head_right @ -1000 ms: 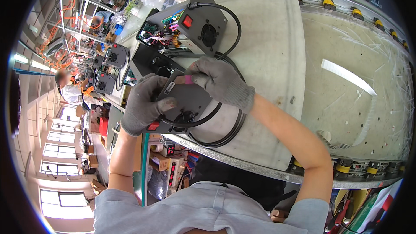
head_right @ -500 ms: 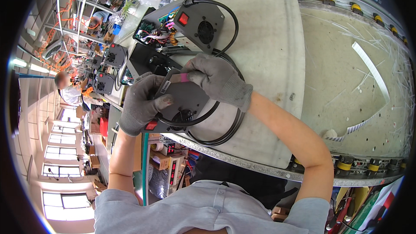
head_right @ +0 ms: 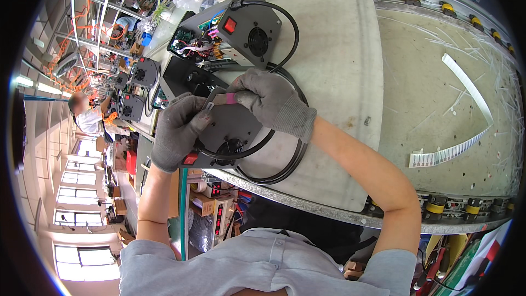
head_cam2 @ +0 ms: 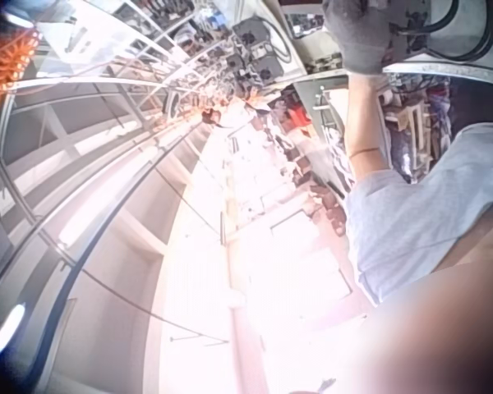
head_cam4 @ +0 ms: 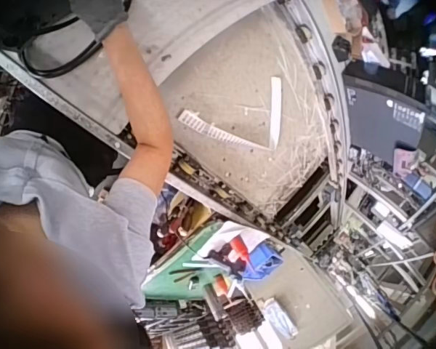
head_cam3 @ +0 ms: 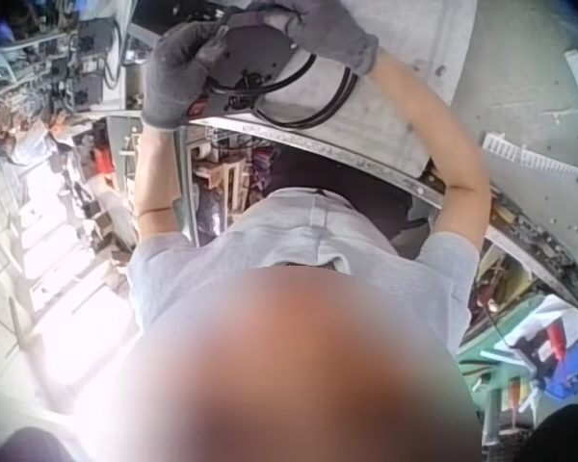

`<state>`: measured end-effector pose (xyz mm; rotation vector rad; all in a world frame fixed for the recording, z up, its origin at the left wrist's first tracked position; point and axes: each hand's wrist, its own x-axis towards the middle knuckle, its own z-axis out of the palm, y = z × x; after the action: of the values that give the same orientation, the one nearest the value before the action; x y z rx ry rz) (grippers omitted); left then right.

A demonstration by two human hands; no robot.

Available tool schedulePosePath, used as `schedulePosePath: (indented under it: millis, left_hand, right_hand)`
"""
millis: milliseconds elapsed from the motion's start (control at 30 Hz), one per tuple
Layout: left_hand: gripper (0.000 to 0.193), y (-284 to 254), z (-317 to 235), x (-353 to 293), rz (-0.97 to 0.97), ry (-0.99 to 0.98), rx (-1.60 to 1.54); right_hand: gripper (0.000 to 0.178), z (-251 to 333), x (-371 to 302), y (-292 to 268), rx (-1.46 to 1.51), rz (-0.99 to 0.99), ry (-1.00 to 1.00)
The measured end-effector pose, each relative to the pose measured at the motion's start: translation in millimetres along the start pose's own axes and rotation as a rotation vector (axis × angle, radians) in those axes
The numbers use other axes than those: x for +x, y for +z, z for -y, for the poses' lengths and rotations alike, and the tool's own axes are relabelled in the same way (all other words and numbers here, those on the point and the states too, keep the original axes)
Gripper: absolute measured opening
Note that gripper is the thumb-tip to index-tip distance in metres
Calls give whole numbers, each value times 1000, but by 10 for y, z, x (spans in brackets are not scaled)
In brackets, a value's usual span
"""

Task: Assembling internal components and wiring of an electronic power unit on a production line.

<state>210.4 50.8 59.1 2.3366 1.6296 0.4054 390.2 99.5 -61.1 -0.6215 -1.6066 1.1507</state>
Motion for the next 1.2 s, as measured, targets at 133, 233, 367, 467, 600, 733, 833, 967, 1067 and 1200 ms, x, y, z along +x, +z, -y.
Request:
schedulePosePath:
  millis: [133,233,367,467,600,733,833,967,1067,1200]
  left_hand:
    - [18,6,-31,6,-62,66,133]
    - [15,9,-58,4,-79,24,116]
    - [16,56,-51,70,-74,-18,20]
    - [21,114,-50,123,-92,-24,-105]
    - [24,163,-70,182,-150,86,-40]
    - [26,186,-141,167,-154,123,7]
    - [28,248,-314,182,-231,241,-43]
    - [35,356,-639,106,-270,311,-133]
    - [31,364,-761,91,-224,439,-287]
    - [27,15,-213,-86,-476,317,-690]
  right_hand:
    - [11,6,-6,-21,-24,-25,-15]
    - [12,95,-27,-255,-408,-126,-195]
    - [14,474,-349,-972,-642,-302,-17]
    - [19,1075,-1054,-1453,-612,-565,256]
    - [24,1950,-2292,-1357,-835,-1170,164]
    - [27,2571,-3760,-902,-1143,-1881,-177]
    - [29,2794,-5244,-817,-1427,-2102,-108]
    - [34,2921,-6988,-944,-1085,-2172,422]
    - [41,3018,-7083,-1152,-1350,-1658,1064]
    - [44,2875,-5466,-1033,-1925,-1862,743]
